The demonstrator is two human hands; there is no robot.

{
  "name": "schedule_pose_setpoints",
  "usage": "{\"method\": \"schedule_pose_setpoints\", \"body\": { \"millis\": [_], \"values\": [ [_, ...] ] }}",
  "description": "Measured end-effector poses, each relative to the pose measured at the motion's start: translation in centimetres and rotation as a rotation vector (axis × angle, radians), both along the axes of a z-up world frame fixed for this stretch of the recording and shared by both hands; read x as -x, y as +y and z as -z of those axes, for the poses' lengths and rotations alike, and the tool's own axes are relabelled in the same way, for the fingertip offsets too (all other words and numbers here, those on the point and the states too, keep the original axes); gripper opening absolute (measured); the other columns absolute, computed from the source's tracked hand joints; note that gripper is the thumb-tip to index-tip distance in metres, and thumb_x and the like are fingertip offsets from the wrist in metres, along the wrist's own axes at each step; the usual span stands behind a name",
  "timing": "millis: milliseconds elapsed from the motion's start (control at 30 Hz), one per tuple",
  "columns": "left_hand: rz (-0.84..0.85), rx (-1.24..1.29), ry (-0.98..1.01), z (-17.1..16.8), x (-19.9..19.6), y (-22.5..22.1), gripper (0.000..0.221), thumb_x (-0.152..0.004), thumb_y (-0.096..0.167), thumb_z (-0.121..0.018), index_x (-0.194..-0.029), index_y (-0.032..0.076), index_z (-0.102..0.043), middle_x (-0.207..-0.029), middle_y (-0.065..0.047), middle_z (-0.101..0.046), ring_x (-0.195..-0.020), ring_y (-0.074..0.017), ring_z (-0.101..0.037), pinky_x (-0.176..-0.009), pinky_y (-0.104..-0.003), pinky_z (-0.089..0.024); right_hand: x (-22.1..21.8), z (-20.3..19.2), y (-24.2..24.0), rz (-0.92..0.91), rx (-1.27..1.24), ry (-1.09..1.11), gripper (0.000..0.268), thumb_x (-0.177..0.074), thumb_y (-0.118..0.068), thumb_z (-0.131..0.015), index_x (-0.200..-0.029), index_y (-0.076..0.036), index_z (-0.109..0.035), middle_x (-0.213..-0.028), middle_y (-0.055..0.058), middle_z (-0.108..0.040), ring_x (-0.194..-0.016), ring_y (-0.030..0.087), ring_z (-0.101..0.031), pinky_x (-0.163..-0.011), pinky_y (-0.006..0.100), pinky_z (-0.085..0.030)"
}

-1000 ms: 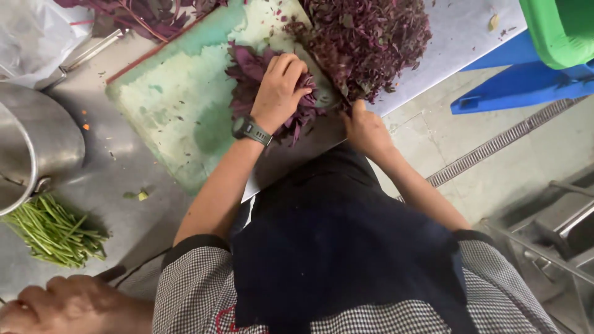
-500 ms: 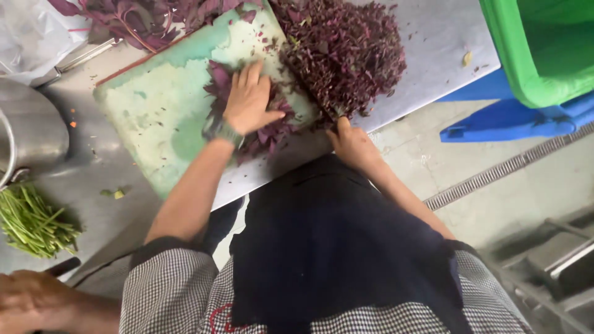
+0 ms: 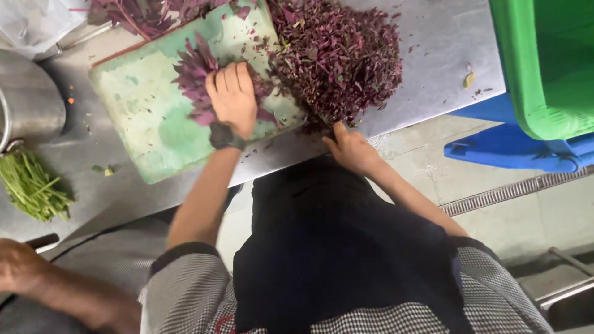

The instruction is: The person gathers red amaranth leaves on a cutting board, trims and chops the stems with a knife, and discards trimmed waste into a green bin beside the table. They repeatedly pull bunches of leaves toward the board, cut them, and sweep the chopped leaves into a pile.

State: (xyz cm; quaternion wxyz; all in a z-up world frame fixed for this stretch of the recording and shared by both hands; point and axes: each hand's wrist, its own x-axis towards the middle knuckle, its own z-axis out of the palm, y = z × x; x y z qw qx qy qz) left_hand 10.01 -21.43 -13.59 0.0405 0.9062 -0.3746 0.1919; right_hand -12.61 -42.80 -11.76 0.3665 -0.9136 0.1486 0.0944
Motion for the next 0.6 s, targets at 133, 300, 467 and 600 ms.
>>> {"method": "schedule_pose_setpoints", "body": {
  "millis": [133, 300, 467, 600],
  "values": [
    [-0.101, 0.186, 0.129, -5.0, 4.7, -2.7, 0.061, -0.085, 0.014, -0.065, -0.141, -0.002, -0.049, -0.136, -0.02, -0.054, -0.127, -0.0371, -0.051, -0.116, -0.056, -0.034, -0.5, -0.4, 0.3, -0.005, 0.006, 0.058, 0.039, -0.101, -0.035, -0.061, -0.105, 0.002, -0.05, -0.081, 0.035, -0.066, -0.083, 0.057, -0.064, -0.073, 0.065, -0.05],
    [0.006, 0.193, 0.225, -5.6, 8.2, -1.7, 0.072, -0.089, 0.017, -0.061, -0.15, -0.011, -0.035, -0.155, -0.028, -0.036, -0.144, -0.0458, -0.037, -0.118, -0.059, -0.029, -0.8, 0.7, 2.2, 0.03, 0.074, -0.029, 0.038, -0.1, -0.035, -0.063, -0.103, 0.001, -0.049, -0.075, 0.034, -0.066, -0.076, 0.055, -0.065, -0.069, 0.064, -0.051],
    [0.128, 0.151, 0.364, -5.1, 3.7, 1.6, 0.053, -0.092, 0.008, -0.063, -0.143, -0.002, -0.054, -0.147, -0.02, -0.053, -0.137, -0.0364, -0.05, -0.115, -0.05, -0.038, -1.8, -1.7, 5.8, 0.109, 0.173, -0.042, 0.036, -0.102, -0.032, -0.063, -0.104, 0.0, -0.048, -0.07, 0.031, -0.065, -0.067, 0.053, -0.065, -0.061, 0.064, -0.05],
    [0.317, 0.211, 0.727, -10.9, -1.8, 1.6, 0.033, -0.081, 0.019, -0.082, -0.111, 0.007, -0.076, -0.111, -0.01, -0.07, -0.109, -0.0324, -0.062, -0.097, -0.049, -0.045, -2.5, -3.0, 8.3, 0.159, 0.223, -0.1, 0.034, -0.1, -0.031, -0.064, -0.102, -0.001, -0.046, -0.068, 0.029, -0.066, -0.064, 0.051, -0.065, -0.057, 0.063, -0.05]
  ]
}}
